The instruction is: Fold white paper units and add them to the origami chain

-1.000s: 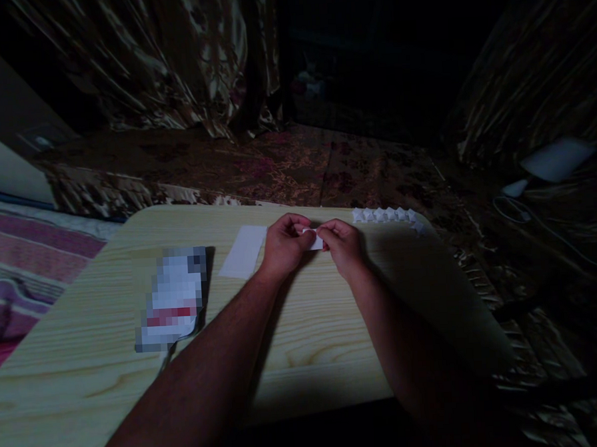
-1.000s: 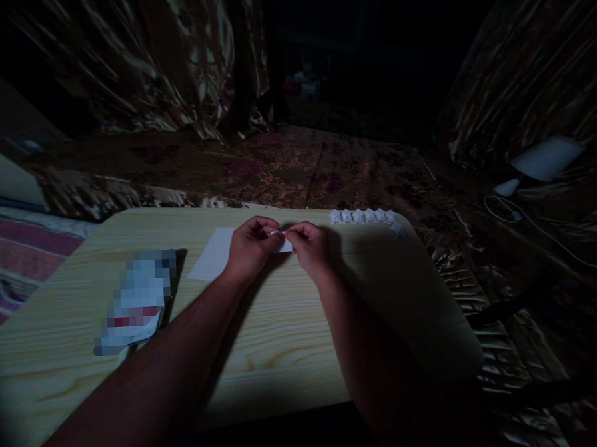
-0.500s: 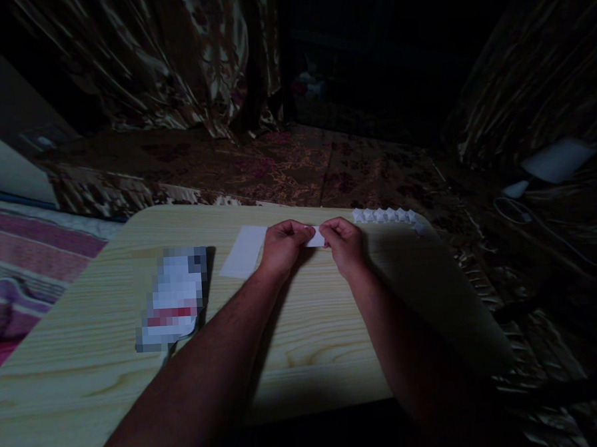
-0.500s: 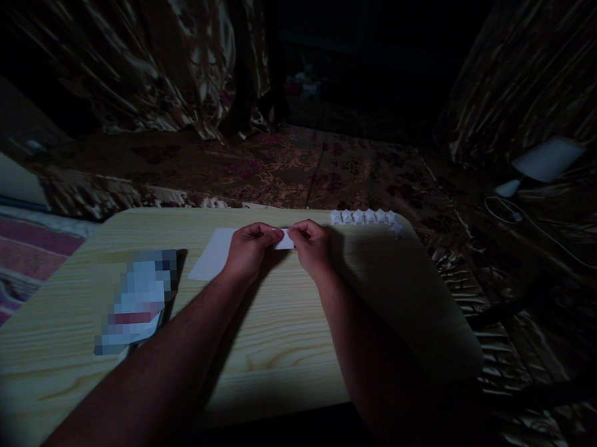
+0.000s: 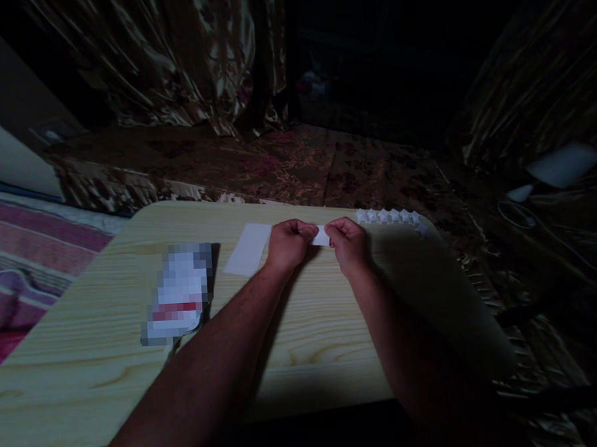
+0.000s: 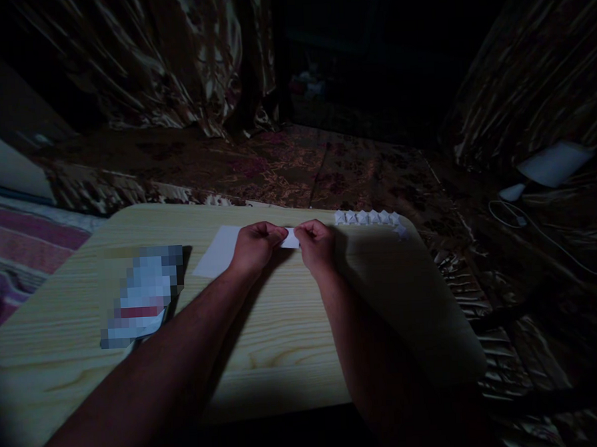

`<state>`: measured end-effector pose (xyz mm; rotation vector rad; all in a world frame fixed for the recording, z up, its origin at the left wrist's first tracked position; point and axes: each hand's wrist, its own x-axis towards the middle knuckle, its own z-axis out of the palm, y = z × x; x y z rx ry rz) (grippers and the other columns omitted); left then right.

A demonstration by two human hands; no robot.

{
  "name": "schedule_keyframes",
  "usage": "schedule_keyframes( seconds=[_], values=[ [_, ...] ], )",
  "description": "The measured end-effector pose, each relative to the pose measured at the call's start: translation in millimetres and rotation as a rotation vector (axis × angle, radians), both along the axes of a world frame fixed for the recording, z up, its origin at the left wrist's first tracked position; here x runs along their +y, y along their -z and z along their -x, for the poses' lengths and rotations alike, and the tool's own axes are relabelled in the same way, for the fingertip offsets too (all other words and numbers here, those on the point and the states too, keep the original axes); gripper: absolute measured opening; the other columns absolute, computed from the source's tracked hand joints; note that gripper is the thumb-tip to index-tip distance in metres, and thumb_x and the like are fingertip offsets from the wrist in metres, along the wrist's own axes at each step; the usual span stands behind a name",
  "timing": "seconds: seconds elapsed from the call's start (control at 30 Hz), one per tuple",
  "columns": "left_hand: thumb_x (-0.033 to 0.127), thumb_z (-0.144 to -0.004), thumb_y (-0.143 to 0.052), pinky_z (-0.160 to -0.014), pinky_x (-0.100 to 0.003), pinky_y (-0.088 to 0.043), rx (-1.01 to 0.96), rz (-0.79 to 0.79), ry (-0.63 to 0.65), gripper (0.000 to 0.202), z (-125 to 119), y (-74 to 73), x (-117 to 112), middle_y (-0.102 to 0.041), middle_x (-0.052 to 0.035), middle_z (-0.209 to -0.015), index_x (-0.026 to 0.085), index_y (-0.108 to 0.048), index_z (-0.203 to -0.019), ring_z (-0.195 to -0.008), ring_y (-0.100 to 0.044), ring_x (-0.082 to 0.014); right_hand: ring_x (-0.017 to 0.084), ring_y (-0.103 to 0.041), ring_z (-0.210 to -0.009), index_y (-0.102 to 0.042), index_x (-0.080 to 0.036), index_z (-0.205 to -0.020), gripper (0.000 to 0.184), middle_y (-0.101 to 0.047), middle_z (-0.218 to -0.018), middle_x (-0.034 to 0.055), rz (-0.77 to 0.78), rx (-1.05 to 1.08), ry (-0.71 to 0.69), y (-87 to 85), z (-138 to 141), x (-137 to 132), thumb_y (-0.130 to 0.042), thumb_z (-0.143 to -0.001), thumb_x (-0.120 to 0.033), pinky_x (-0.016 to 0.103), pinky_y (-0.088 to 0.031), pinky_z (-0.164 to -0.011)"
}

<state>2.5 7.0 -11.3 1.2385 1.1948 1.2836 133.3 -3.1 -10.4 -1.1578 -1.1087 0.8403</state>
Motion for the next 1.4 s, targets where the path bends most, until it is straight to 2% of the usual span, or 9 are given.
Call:
schedule_keyframes(
  seconds=[0.13,0.33,0.5,0.67,0.8,1.4],
  values=[
    [0.043,-0.067,-0.067,-0.048,-0.022,-0.034,0.08,-0.001,0.025,0.031,2.0,-0.4,-0.9,-0.06,-0.001,-0.06,0.013,-0.065,-0.069,-0.05,-0.046,-0.0095,0.009,-0.045,-0.048,-0.057,-0.017,-0.069,0.014,-0.052,-0.053,-0.0051,-0.005,-0.021,-0.01,0.7,-1.4,0.7,-0.061,-0.07,-0.031,0.022,-0.036,-0.048],
    [0.049,-0.073,-0.062,-0.05,-0.022,-0.033,0.234,-0.104,0.069,0.037,5.6,-7.2,-5.8,-0.059,-0.0016,-0.059,0.014,-0.061,-0.064,-0.052,-0.045,-0.0102,0.008,-0.045,-0.049,-0.057,-0.017,-0.069,0.013,-0.052,-0.053,-0.0051,-0.004,0.003,-0.008,0.1,-3.0,0.5,-0.061,-0.069,-0.029,0.022,-0.036,-0.049],
    [0.053,-0.074,-0.06,-0.046,-0.023,-0.026,0.327,-0.133,0.128,0.043,8.8,-12.3,-7.9,-0.051,0.0006,-0.05,0.014,-0.058,-0.058,-0.048,-0.039,-0.0094,0.008,-0.042,-0.045,-0.056,-0.018,-0.067,0.014,-0.049,-0.048,-0.0066,0.063,0.049,-0.001,-0.8,-4.5,1.1,-0.062,-0.068,-0.03,0.022,-0.032,-0.045],
    [0.056,-0.075,-0.057,-0.045,-0.023,-0.027,0.226,-0.086,0.244,0.044,9.8,-10.8,-6.3,-0.05,0.0008,-0.051,0.015,-0.057,-0.059,-0.046,-0.038,-0.0089,0.008,-0.042,-0.043,-0.056,-0.018,-0.065,0.013,-0.048,-0.046,-0.0069,0.093,0.093,-0.048,-0.2,-7.5,2.0,-0.063,-0.066,-0.029,0.021,-0.032,-0.043],
    [0.054,-0.071,-0.064,-0.043,-0.022,-0.023,0.166,-0.011,0.32,0.041,11.6,-7.9,-4.6,-0.049,0.0012,-0.049,0.015,-0.056,-0.059,-0.043,-0.035,-0.0075,0.008,-0.042,-0.043,-0.056,-0.017,-0.064,0.013,-0.048,-0.046,-0.0066,0.097,0.105,-0.074,0.1,-8.2,2.2,-0.063,-0.066,-0.028,0.021,-0.032,-0.043],
    [0.057,-0.076,-0.056,-0.043,-0.024,-0.021,0.297,-0.063,0.357,0.045,14.6,-14.4,-6.3,-0.041,0.0027,-0.047,0.017,-0.051,-0.055,-0.044,-0.03,-0.0088,0.008,-0.04,-0.041,-0.054,-0.018,-0.063,0.014,-0.045,-0.043,-0.0075,0.107,0.1,-0.068,-0.6,-8.5,3.3,-0.063,-0.066,-0.03,0.022,-0.03,-0.044]
  ],
)
